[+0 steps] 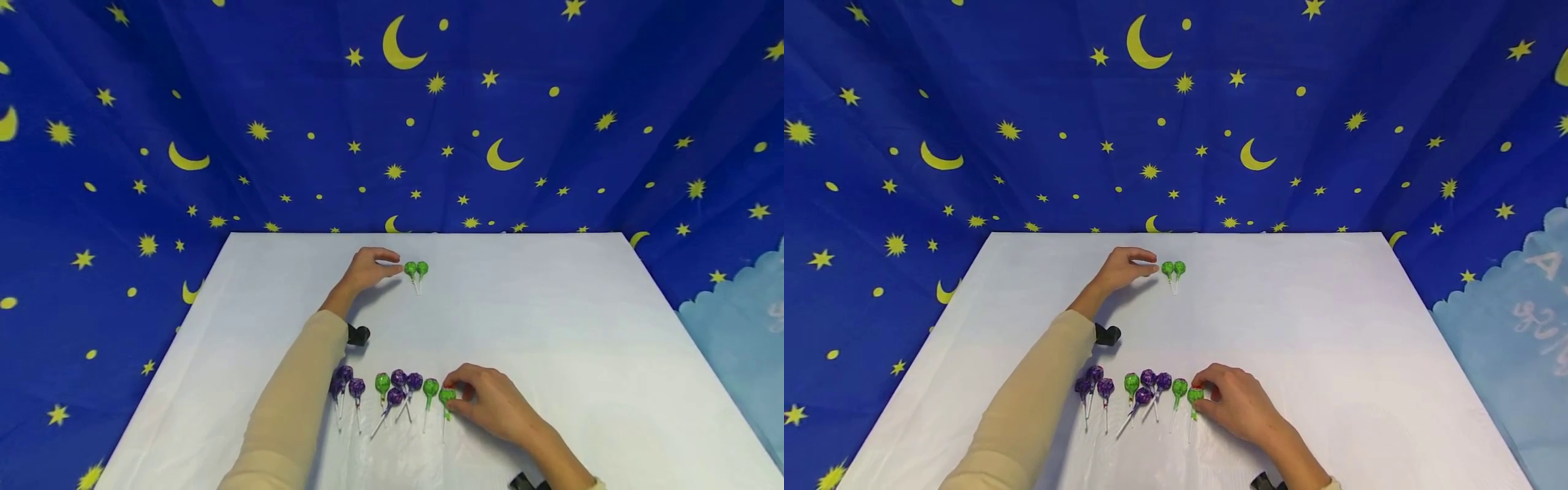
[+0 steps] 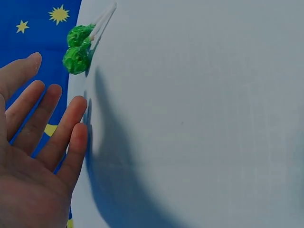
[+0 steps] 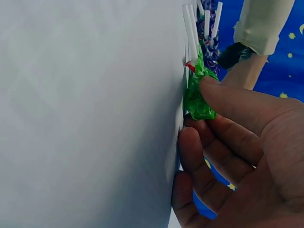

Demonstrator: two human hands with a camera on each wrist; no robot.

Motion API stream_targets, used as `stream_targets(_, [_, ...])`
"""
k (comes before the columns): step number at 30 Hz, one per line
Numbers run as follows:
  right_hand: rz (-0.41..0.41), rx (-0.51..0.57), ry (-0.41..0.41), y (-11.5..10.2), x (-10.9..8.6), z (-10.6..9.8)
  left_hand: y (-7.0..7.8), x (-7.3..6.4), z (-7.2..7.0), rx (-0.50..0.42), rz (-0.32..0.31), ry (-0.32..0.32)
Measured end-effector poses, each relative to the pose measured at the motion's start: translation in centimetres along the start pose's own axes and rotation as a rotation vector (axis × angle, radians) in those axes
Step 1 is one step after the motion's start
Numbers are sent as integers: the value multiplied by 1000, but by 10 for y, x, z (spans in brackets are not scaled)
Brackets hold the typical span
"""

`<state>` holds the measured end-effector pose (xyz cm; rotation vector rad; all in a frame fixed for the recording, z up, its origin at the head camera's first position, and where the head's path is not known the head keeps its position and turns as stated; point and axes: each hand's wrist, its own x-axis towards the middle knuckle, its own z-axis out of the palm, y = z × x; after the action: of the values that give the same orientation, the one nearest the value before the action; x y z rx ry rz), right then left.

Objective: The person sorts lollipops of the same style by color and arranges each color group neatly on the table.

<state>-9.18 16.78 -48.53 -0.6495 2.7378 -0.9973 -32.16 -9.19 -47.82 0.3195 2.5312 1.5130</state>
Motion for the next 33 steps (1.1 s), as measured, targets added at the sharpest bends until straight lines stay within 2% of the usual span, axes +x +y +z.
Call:
stream_targets(6, [15,-43,31,1,-3,-3,13,-3,-2,55,30,-34])
stream_targets(13, [16,-44,19,0,-2,-3,23,-13,-6,132,52,-42])
stream_targets(17, [32,-45,26,1,-2,-3,23,-19,-7,150,69,-71])
stream_targets(22, [34,-38,26,1,-3,-3,21,-29,-8,163,60,-94])
stream_targets(28, [32,-44,28,-1,-2,0,17,-41,-13,179,96,-122])
stream_targets(33, [20,-39,31,-3,-1,3,14,-54,-16,226,87,-122])
